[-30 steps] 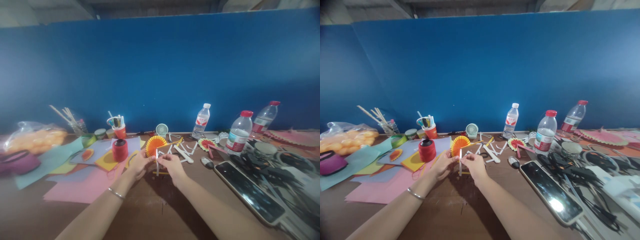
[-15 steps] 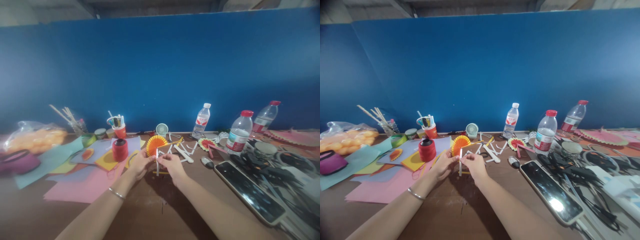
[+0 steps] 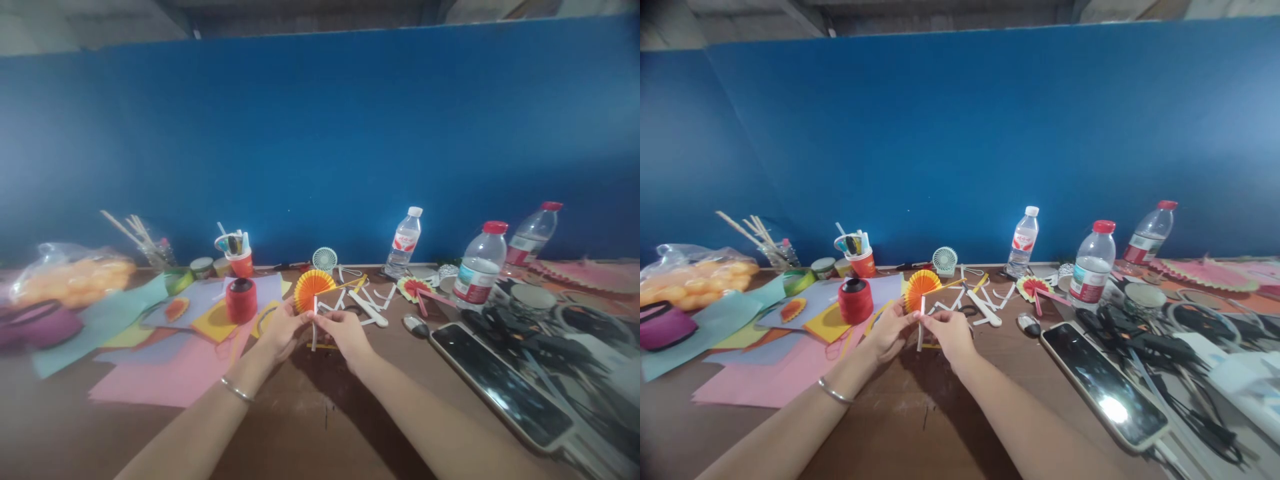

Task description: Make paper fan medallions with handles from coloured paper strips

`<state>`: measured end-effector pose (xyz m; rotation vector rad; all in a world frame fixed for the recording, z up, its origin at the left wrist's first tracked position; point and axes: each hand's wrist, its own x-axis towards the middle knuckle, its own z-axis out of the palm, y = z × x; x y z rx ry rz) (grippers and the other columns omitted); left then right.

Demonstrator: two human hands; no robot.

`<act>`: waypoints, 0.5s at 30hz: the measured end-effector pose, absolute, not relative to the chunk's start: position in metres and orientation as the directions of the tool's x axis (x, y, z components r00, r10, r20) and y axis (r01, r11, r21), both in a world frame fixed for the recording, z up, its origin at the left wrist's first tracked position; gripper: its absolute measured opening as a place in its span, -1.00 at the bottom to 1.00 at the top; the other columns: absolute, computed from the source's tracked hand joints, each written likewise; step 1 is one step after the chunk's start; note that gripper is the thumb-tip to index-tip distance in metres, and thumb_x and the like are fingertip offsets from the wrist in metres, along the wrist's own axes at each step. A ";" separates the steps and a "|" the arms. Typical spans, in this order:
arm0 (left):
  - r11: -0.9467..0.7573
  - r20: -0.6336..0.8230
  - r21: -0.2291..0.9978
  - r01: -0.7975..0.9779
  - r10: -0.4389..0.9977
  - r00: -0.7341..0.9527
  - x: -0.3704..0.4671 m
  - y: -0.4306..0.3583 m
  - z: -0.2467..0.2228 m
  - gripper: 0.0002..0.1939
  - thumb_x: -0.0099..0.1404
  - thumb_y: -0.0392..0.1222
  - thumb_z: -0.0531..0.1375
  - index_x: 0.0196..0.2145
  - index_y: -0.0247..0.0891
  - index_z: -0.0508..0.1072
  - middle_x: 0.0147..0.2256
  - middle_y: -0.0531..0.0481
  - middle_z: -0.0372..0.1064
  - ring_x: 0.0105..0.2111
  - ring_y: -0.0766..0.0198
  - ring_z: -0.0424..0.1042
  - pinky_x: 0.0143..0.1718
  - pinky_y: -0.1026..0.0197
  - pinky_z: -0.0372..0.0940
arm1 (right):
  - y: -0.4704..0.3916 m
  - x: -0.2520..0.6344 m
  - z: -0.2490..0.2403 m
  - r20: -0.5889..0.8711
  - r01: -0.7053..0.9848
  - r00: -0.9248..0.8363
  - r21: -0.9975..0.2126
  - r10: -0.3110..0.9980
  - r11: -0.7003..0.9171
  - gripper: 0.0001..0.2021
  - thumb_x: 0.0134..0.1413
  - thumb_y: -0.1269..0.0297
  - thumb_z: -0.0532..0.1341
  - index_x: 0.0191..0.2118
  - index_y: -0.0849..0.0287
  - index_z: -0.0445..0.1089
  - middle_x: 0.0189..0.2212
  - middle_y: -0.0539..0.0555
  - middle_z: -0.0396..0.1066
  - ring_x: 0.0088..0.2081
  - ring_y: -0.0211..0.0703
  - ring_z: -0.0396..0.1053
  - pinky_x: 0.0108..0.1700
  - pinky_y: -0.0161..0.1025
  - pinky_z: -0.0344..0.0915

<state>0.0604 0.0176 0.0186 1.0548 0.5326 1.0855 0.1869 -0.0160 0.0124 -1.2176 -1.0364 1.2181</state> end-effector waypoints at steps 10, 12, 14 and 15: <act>0.148 0.073 0.852 -0.502 0.916 0.395 0.060 0.017 0.016 -0.82 -0.05 -0.38 0.31 -0.45 -0.35 0.38 -0.54 0.05 0.39 -0.52 0.33 0.40 -0.40 0.25 0.32 | -0.011 0.185 0.000 0.090 0.019 0.107 -0.996 0.990 0.088 -0.68 -0.19 0.04 0.22 -0.65 0.22 0.30 -0.72 -0.07 0.26 -0.66 -0.35 0.09 -0.59 -0.39 0.03; 0.154 0.069 0.850 -0.504 0.915 0.397 0.059 0.017 0.016 -0.83 -0.07 -0.38 0.32 -0.49 -0.36 0.38 -0.56 0.05 0.39 -0.54 0.34 0.39 -0.42 0.28 0.30 | -0.011 0.185 -0.001 0.115 0.037 0.112 -0.993 0.987 0.111 -0.68 -0.18 0.04 0.22 -0.64 0.22 0.29 -0.72 -0.07 0.24 -0.65 -0.35 0.09 -0.59 -0.38 0.02; 0.150 0.077 0.847 -0.509 0.915 0.397 0.058 0.016 0.017 -0.82 -0.08 -0.38 0.33 -0.48 -0.37 0.40 -0.55 0.04 0.39 -0.52 0.36 0.39 -0.42 0.32 0.29 | -0.011 0.185 0.000 0.137 0.044 0.114 -0.990 0.984 0.133 -0.68 -0.18 0.05 0.22 -0.63 0.22 0.29 -0.73 -0.09 0.21 -0.65 -0.35 0.09 -0.58 -0.38 0.03; 0.151 0.078 0.847 -0.510 0.913 0.400 0.058 0.016 0.017 -0.82 -0.08 -0.38 0.33 -0.47 -0.37 0.40 -0.54 0.03 0.40 -0.51 0.36 0.39 -0.41 0.33 0.29 | -0.011 0.185 0.000 0.149 0.045 0.115 -0.988 0.982 0.145 -0.70 -0.18 0.06 0.22 -0.62 0.22 0.29 -0.72 -0.09 0.20 -0.64 -0.35 0.09 -0.57 -0.38 0.04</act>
